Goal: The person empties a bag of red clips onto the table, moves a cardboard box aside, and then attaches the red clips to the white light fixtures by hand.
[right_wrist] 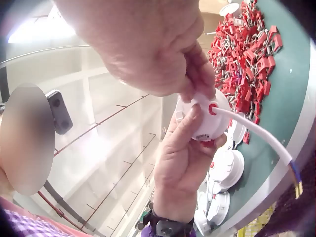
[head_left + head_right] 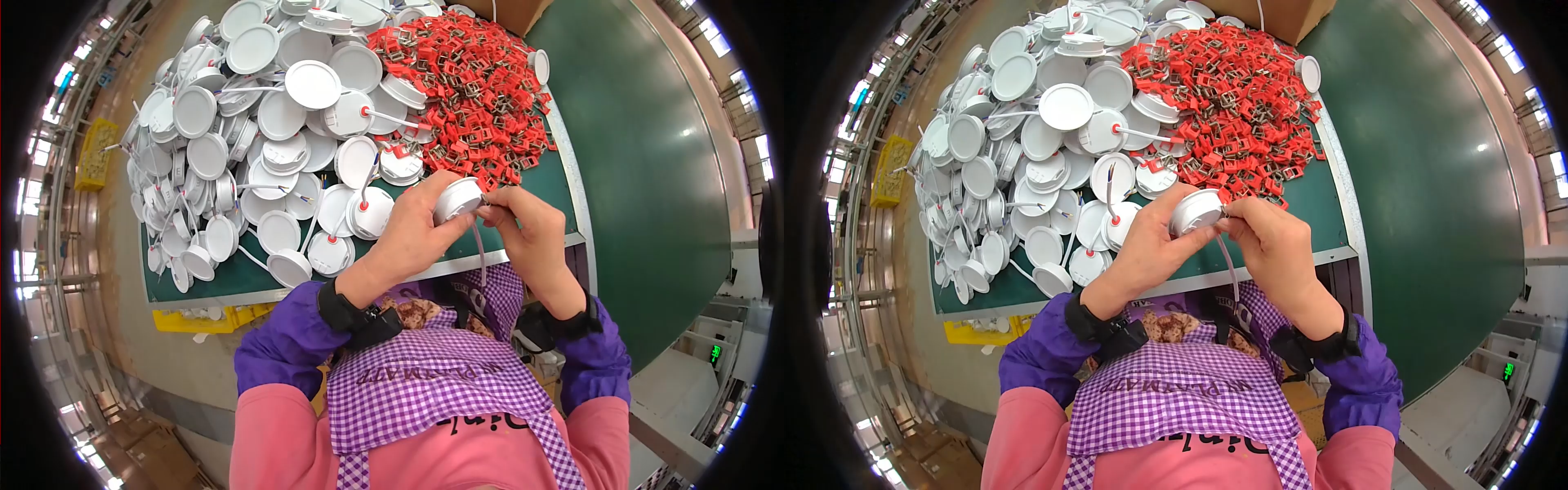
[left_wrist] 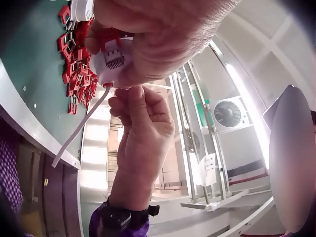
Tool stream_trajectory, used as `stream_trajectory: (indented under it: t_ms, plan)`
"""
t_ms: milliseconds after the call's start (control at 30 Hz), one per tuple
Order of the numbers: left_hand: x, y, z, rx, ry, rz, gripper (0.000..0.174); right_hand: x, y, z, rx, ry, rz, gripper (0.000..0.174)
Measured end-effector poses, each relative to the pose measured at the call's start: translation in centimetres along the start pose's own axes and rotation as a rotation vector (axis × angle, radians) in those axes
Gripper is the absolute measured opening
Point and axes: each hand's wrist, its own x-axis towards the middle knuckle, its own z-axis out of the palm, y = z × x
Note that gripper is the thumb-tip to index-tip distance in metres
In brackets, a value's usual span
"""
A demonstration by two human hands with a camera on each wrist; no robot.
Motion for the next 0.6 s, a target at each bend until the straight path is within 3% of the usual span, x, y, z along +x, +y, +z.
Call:
stream_trajectory:
  t_ms: [133, 167, 267, 367, 467, 533, 600]
  plan:
    - [-0.3, -0.2, -0.1, -0.049, -0.064, 0.023, 0.031, 0.1, 0.2, -0.6, -0.036, -0.07, 0.022, 0.012]
    - [-0.3, -0.3, -0.2, -0.047, -0.082, 0.021, 0.031, 0.0, 0.1, -0.8, -0.071, -0.066, -0.049, 0.019]
    - [-0.3, 0.2, -0.5, -0.013, -0.075, 0.125, 0.031, 0.3, -0.7, -1.4, 0.241, 0.002, 0.236, 0.04]
    - [-0.2, 1.1, -0.6, -0.054, -0.133, 0.087, 0.03, 0.5, -0.1, -2.6, 0.36, -0.213, 0.359, 0.048]
    - [-0.1, 1.0, -0.8, -0.129, -0.147, 0.061, 0.028, 1.3, 0.0, -2.6, 0.517, -0.258, 0.43, 0.044]
    - [0.1, 0.2, -0.8, -0.162, -0.228, -0.044, 0.039, 2.1, -0.1, -2.6, 0.576, -0.303, 0.505, 0.039]
    - [0.2, 0.2, -0.3, -0.145, -0.146, 0.023, 0.048, 3.7, 0.8, -3.2, 0.537, -0.358, 0.439, 0.038]
